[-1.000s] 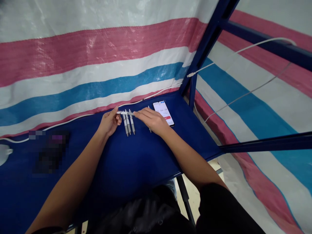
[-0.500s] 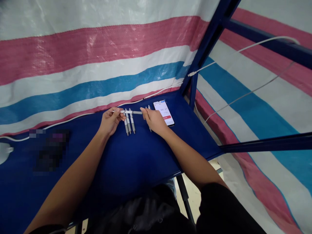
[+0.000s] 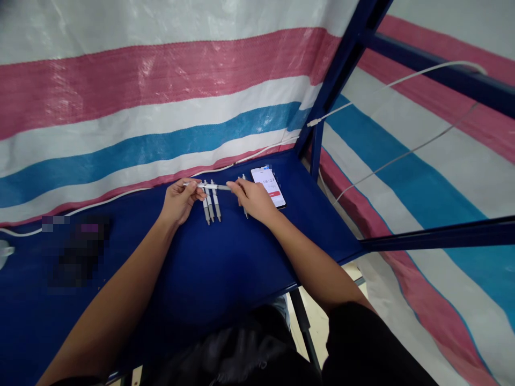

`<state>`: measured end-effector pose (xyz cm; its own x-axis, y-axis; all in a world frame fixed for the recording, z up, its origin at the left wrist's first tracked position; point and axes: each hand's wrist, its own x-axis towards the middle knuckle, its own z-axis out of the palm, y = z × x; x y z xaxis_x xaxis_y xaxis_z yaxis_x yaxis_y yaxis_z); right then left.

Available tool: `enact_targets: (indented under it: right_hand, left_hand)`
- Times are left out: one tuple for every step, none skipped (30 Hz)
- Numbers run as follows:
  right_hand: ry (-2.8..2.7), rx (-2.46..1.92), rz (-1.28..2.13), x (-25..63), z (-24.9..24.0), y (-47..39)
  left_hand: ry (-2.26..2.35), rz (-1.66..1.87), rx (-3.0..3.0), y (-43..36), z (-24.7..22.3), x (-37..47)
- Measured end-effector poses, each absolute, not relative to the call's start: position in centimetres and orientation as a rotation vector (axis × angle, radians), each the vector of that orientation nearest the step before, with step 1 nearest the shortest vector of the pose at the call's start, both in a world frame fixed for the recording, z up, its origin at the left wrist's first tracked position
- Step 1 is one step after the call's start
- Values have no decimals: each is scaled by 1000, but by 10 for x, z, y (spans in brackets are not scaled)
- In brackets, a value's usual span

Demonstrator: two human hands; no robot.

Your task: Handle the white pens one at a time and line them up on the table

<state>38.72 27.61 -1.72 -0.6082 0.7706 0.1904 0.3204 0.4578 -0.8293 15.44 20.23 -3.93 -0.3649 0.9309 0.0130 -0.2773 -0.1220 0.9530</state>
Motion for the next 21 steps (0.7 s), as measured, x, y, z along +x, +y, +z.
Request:
enact_targets:
  right_hand:
    - [-2140,-881,1073,387,-18,276]
    - [-2139,-855,1072,387,-18,276]
    - [-2154,-837,1066,387,-18,276]
    - [-2179,-838,1060,387,-18,275]
    - [-2199,-859,1060,388,-17,275]
    - [-2207,-888,1066,388,-15,274]
    - [-2206,-910,1072,388,-14,273]
    - [-2205,-912,1073,389,-12,273]
    - [-2211,-896,1061,389,-11,272]
    - [-2227,-877,1038,389,-9,272]
    - [-2252,-867,1018,390,-8,271]
    - [-2276,-878,1007,390,-7,271]
    - [-2290,-908,1005,390,-7,271]
    - [-2291,-944,1012,390,-7,271]
    - [-2275,-972,1021,390,-8,271]
    - [-2255,-975,1025,390,-8,272]
    - [-2241,-951,1015,390,-9,272]
    - [-2242,-911,998,390,-9,272]
    - [-2261,-876,988,390,-9,273]
    - [-2282,-864,991,390,-9,273]
    - [-2304,-876,1004,390,-9,272]
  left_hand:
    - [1199,1654,833,202,-39,154]
    - [1192,1652,838,202,-39,154]
    - [1181,1647,847,203,-40,154]
    - [1171,1639,857,203,-41,154]
    - [1164,1632,867,203,-41,154]
    - [1163,1629,874,203,-42,153]
    - [1165,1632,878,203,-43,153]
    - [1170,1639,878,204,-44,153]
    - [1176,1646,876,204,-44,153]
    - [1179,1650,873,204,-45,152]
    - [1181,1650,871,204,-45,152]
    - [1179,1645,871,205,-45,153]
    - [1175,1639,872,205,-44,153]
    - [1171,1634,875,205,-44,153]
    - [1167,1633,877,205,-44,153]
    - [1164,1636,877,204,-44,153]
    - [1165,1639,877,204,-44,153]
    - [1167,1641,876,204,-44,153]
    - [1167,1642,875,204,-44,153]
    - [1167,1639,876,204,-44,153]
    - [1165,1633,879,204,-44,153]
